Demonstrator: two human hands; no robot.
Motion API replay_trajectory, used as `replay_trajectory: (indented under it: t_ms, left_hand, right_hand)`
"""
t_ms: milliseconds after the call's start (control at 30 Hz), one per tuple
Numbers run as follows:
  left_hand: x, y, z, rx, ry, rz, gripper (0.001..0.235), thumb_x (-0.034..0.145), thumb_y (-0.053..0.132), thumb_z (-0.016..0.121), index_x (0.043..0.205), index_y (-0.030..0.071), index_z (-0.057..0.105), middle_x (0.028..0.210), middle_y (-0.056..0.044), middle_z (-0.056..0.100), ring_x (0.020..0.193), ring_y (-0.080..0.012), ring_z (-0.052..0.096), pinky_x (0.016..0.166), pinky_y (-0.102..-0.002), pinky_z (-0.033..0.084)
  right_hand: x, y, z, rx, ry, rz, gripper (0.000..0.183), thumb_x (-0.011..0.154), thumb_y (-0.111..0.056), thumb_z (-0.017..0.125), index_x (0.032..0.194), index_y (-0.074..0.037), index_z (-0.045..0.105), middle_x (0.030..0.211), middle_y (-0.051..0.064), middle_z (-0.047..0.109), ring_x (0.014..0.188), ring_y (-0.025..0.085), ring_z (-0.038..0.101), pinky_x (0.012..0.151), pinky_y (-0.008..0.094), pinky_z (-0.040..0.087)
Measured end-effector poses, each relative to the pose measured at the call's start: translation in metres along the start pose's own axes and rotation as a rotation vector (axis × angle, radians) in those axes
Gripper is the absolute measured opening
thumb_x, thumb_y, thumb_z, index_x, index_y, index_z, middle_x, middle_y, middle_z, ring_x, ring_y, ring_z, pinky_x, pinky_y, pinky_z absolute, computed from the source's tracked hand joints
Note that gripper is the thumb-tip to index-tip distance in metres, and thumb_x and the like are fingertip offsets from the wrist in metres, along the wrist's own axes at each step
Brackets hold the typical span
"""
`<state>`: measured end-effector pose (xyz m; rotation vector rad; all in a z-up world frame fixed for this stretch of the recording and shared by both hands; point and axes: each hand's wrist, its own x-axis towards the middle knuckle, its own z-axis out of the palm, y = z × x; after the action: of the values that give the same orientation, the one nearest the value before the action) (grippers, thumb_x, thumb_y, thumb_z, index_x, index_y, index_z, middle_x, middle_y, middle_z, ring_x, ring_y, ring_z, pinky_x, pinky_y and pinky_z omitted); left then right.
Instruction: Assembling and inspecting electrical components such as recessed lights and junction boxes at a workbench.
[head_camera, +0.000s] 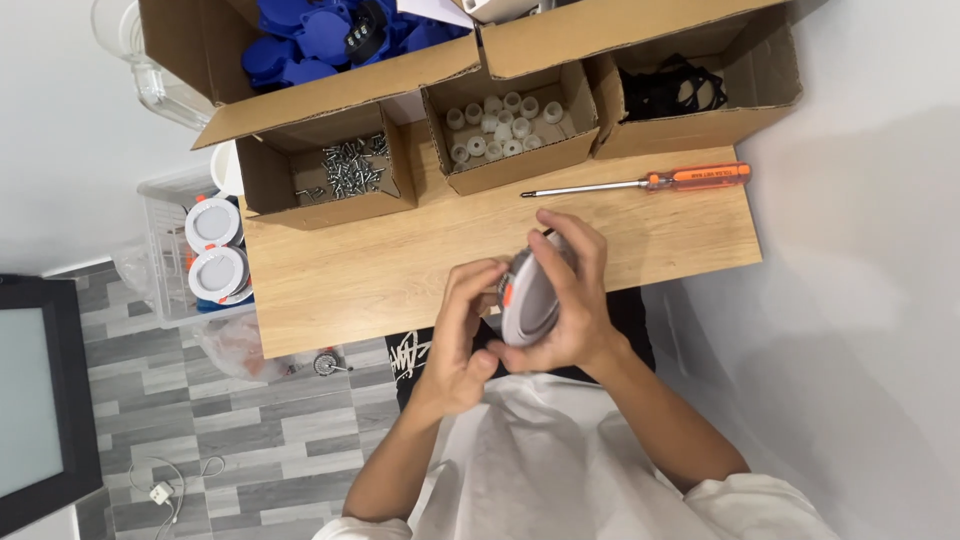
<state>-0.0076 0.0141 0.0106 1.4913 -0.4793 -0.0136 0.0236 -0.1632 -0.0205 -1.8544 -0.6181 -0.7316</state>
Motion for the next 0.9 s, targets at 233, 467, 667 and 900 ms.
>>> replay_trajectory:
  t_ms: [233, 467, 667, 900]
  left_hand:
    - [-0.011, -0.041, -0.006, -0.163, 0.153, -0.116, 0.054, 0.106, 0.009, 0.064, 0.154, -0.008, 0.048, 0.147, -0.024, 0.056, 0.142, -0.0345, 0.054, 0.111, -0.047, 0.053]
    - [-0.042, -0.102, -0.021, -0.424, 0.341, -0.339, 0.060, 0.113, 0.023, 0.056, 0.163, -0.005, 0.041, 0.153, -0.021, 0.052, 0.137, -0.0330, 0.061, 0.110, -0.044, 0.059]
    - [-0.038, -0.064, -0.035, -0.312, 0.315, -0.186, 0.052, 0.112, 0.017, 0.056, 0.159, -0.006, 0.050, 0.151, -0.021, 0.058, 0.139, -0.0315, 0.060, 0.114, -0.046, 0.055]
    - [-0.025, 0.000, -0.057, -0.075, 0.099, 0.308, 0.033, 0.100, 0.010, 0.072, 0.123, -0.013, 0.074, 0.124, -0.039, 0.073, 0.130, -0.0591, 0.066, 0.113, -0.071, 0.051]
  right_hand:
    - [0.009, -0.012, -0.014, -0.141, -0.112, 0.074, 0.122, 0.061, -0.043, 0.107, 0.164, -0.009, 0.050, 0.164, 0.029, 0.046, 0.148, 0.052, 0.048, 0.123, 0.063, 0.037]
    - [0.011, -0.011, -0.046, 0.154, -0.188, 0.413, 0.082, 0.090, -0.030, 0.088, 0.156, 0.001, 0.052, 0.154, 0.025, 0.056, 0.140, 0.042, 0.060, 0.115, 0.053, 0.051]
    - [-0.001, 0.001, -0.043, 0.517, -0.242, 0.618, 0.065, 0.091, -0.001, 0.080, 0.151, 0.005, 0.058, 0.131, 0.021, 0.074, 0.106, 0.028, 0.078, 0.085, 0.042, 0.070]
    - [-0.004, -0.001, -0.022, 0.653, -0.219, 0.345, 0.051, 0.082, 0.012, 0.086, 0.131, 0.009, 0.073, 0.121, 0.021, 0.080, 0.108, 0.028, 0.081, 0.091, 0.039, 0.069]
